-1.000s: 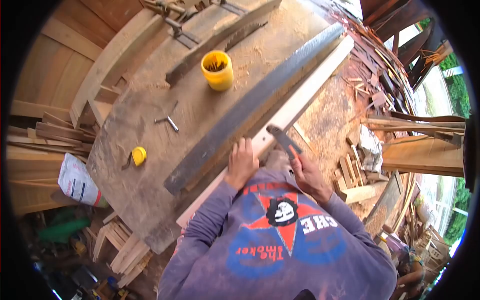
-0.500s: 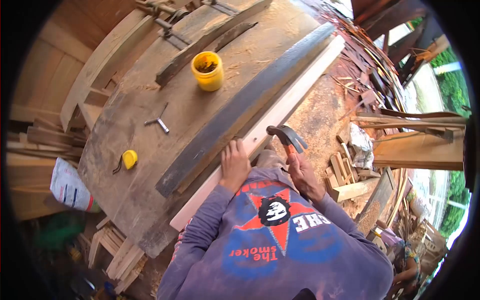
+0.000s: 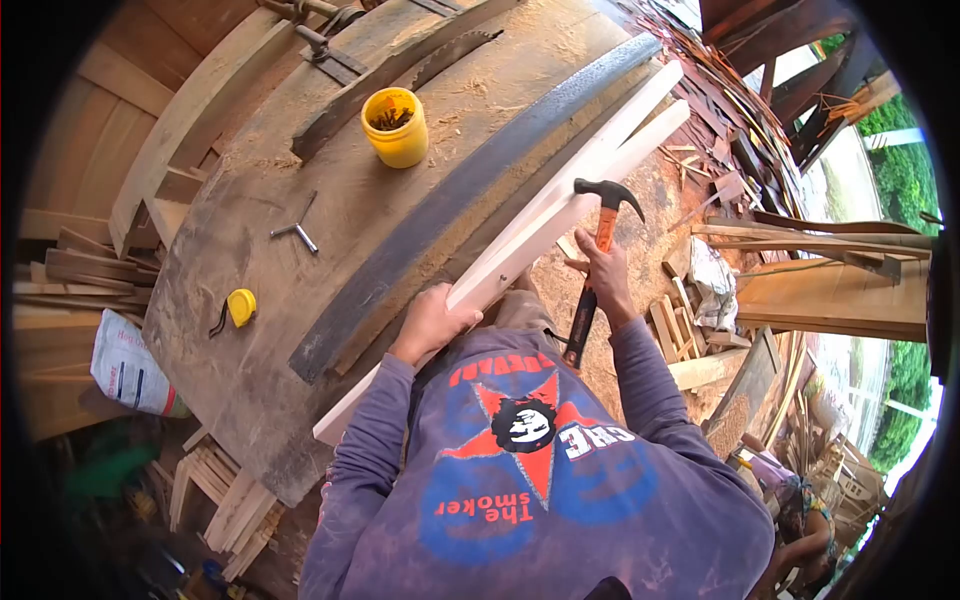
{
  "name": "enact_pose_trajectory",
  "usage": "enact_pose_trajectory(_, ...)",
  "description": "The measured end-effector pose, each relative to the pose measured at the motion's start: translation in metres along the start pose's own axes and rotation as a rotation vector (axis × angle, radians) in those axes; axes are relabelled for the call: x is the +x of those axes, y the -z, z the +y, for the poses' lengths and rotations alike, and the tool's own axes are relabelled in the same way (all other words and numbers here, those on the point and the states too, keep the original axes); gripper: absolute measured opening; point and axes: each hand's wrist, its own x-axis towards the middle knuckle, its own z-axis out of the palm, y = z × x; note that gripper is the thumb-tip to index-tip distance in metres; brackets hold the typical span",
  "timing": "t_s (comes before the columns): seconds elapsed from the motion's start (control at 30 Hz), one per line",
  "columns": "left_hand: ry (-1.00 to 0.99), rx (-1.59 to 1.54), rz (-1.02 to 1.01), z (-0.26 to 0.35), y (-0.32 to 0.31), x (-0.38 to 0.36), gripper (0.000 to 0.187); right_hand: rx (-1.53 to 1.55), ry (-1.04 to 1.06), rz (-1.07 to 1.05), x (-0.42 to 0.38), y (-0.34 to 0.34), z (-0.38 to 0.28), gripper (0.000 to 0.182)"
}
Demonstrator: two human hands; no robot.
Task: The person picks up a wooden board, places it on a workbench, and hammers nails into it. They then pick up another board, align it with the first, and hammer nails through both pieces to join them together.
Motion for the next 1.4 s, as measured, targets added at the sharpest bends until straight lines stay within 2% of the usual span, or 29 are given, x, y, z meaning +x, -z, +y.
enact_pose_trajectory(0.03,0.028,-0.067,-0.069,0.003,0.006,0.000,0.058,0.066,0.030,0.081,0.003,-0.009,0.000,0.048)
enact_pose_trajectory(0.07,0.029,-0.061,-0.061,0.001,0.005,-0.001,0.058,0.072,0.031,0.075,0.009,-0.014,0.003,0.048)
enact_pose_trajectory(0.13,0.034,0.016,-0.047,-0.002,-0.006,-0.001,0.063,0.174,-0.042,0.236,0.024,-0.021,0.012,0.041)
enact_pose_trajectory(0.17,0.034,0.022,-0.043,-0.004,-0.012,0.000,0.063,0.181,-0.041,0.232,0.030,-0.024,0.016,0.041)
enact_pose_trajectory(0.23,0.008,0.081,0.056,-0.001,-0.022,-0.005,0.066,0.269,-0.021,0.179,0.034,-0.033,0.020,0.034)
enact_pose_trajectory(0.27,0.007,0.114,0.058,0.001,-0.026,-0.008,0.066,0.212,-0.089,0.282,0.036,-0.038,0.022,0.032)
enact_pose_trajectory(0.3,0.020,0.116,0.061,0.001,-0.032,-0.010,0.066,0.212,-0.098,0.272,0.039,-0.041,0.023,0.032)
enact_pose_trajectory(0.37,-0.054,0.133,0.160,-0.003,-0.041,-0.012,0.060,0.308,-0.051,0.346,0.042,-0.048,0.028,0.031)
enact_pose_trajectory(0.57,-0.130,0.192,0.049,0.039,-0.019,-0.037,0.050,0.632,-0.064,0.126,0.031,-0.025,0.023,0.026)
enact_pose_trajectory(0.63,-0.171,0.280,0.013,0.047,-0.014,-0.044,0.050,0.572,-0.108,0.190,0.015,-0.037,-0.004,0.030)
enact_pose_trajectory(0.7,-0.177,0.295,0.030,0.050,-0.009,-0.049,0.050,0.599,-0.099,0.182,0.018,-0.034,0.000,0.026)
enact_pose_trajectory(0.83,-0.286,0.391,0.172,0.069,0.014,-0.066,0.050,0.631,-0.029,0.154,0.011,-0.027,-0.017,0.024)
enact_pose_trajectory(0.9,-0.329,0.421,0.230,0.080,0.029,-0.071,0.050,0.662,0.065,0.171,0.001,-0.044,-0.057,0.035)
enact_pose_trajectory(0.97,-0.360,0.611,0.291,0.091,0.045,-0.069,0.050,0.579,0.036,0.085,0.016,-0.026,-0.057,0.043)
enact_pose_trajectory(1.03,-0.350,0.665,0.285,0.094,0.060,-0.065,0.052,0.646,0.048,0.051,0.021,-0.042,-0.073,0.045)
enact_pose_trajectory(1.1,-0.443,0.742,0.371,0.091,0.072,-0.062,0.056,0.749,0.018,-0.045,0.026,-0.057,-0.082,0.046)
enact_pose_trajectory(1.17,-0.449,0.735,0.391,0.088,0.082,-0.065,0.058,0.756,0.041,-0.036,0.031,-0.069,-0.084,0.045)
enact_pose_trajectory(1.27,-0.438,0.708,0.407,0.081,0.088,-0.078,0.062,0.811,0.033,-0.130,0.019,-0.080,-0.093,0.045)
enact_pose_trajectory(1.4,-0.523,0.719,0.590,0.074,0.083,-0.075,0.066,0.811,0.041,-0.161,0.019,-0.092,-0.115,0.046)
